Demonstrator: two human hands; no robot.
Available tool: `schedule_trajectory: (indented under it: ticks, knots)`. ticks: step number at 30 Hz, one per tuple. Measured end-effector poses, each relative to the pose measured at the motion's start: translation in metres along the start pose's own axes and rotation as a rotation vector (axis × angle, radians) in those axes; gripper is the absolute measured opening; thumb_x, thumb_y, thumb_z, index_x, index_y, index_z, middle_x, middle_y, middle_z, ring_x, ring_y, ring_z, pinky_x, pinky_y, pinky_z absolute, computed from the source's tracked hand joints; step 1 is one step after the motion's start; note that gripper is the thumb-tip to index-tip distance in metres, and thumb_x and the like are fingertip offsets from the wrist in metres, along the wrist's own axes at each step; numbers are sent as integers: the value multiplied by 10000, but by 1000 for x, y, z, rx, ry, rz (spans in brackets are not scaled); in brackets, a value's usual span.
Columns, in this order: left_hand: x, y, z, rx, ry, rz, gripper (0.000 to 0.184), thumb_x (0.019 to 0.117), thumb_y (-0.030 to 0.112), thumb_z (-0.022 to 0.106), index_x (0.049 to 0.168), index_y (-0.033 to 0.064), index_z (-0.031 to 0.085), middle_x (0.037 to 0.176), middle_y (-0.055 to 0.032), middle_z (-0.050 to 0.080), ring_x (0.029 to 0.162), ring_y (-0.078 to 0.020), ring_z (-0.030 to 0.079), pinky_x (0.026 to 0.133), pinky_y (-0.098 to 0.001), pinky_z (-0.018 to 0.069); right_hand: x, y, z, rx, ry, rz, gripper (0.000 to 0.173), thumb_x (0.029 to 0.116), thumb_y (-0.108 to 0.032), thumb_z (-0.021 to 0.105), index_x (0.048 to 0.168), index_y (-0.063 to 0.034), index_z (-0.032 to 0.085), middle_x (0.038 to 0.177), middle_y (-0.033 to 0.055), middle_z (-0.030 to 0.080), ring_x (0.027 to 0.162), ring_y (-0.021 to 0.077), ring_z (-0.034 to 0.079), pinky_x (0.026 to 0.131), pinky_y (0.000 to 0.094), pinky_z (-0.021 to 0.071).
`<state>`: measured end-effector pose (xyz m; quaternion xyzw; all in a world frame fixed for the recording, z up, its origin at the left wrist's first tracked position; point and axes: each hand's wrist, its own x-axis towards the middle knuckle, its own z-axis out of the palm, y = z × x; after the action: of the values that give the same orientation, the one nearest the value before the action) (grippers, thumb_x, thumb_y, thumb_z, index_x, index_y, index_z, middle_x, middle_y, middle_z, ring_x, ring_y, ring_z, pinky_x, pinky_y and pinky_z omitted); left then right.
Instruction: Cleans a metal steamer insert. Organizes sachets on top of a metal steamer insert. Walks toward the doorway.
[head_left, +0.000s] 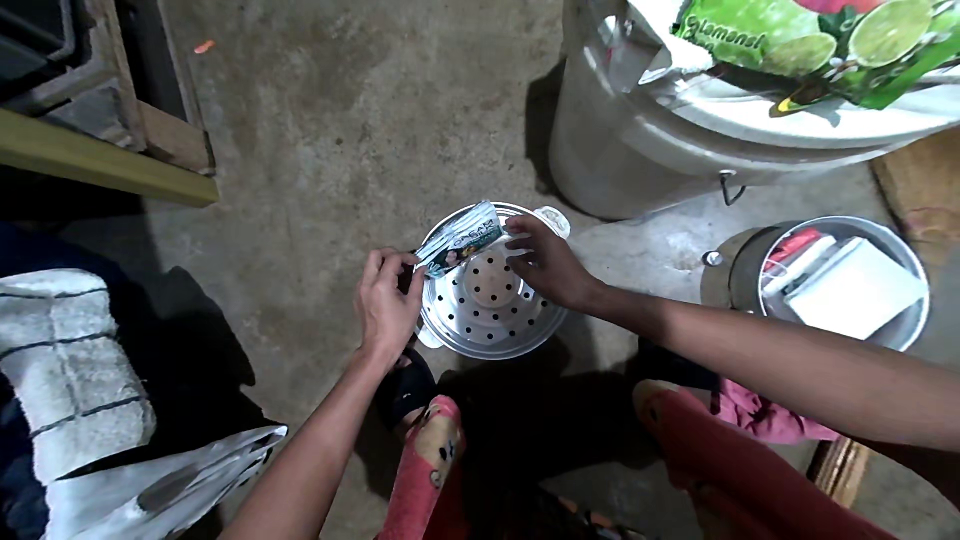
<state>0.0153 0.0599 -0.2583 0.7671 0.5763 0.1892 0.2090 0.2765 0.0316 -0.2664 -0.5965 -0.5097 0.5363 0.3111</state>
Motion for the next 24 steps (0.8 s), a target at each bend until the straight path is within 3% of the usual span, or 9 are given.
schedule_trajectory:
  ticks: [6, 11, 16, 21, 24]
  knots:
    - [2, 4, 0, 7, 8, 6, 225, 951, 182, 724, 1087, 8, 679, 1258, -197, 581, 1083, -314, 625, 914, -495, 538, -22, 2, -12, -86, -33, -29, 509, 971, -42, 634, 1450, -16, 465, 1455, 205, 512, 1178, 281, 648, 942, 409, 575]
    - [1, 10, -2, -4, 56, 37, 270, 967, 225, 692, 1106, -5, 670, 1324, -224, 543, 1169, -352, 577, 957, -527, 501, -45, -10, -24, -276, -47, -249, 337, 948, -43, 670, 1278, 0, 623, 1304, 189, 619, 1122, 295, 660, 908, 449, 585]
    - [1, 13, 0, -38, 118, 98, 316, 968, 273, 634, 1118, -2, 679, 1330, -216, 552, 1187, -349, 572, 976, -527, 489, -64, -46, -48, -501, 48, -567, 229, 931, -54, 672, 1156, -30, 709, 1264, 114, 647, 1193, 218, 621, 1021, 341, 530]
    - [-2, 16, 2, -79, 173, 152, 342, 962, 307, 603, 1105, 10, 696, 1300, -201, 568, 1183, -312, 574, 971, -474, 505, -77, -79, -74, -551, 238, -715, 200, 935, -72, 654, 1115, -36, 733, 1204, 94, 674, 1110, 173, 644, 943, 271, 557]
    - [-3, 19, 1, -87, 187, 151, 340, 962, 322, 591, 1069, 23, 712, 1277, -191, 584, 1144, -293, 586, 946, -445, 513, -85, -94, -93, -545, 336, -762, 194, 943, -70, 645, 1111, -27, 733, 1208, 114, 669, 1142, 174, 640, 975, 275, 553]
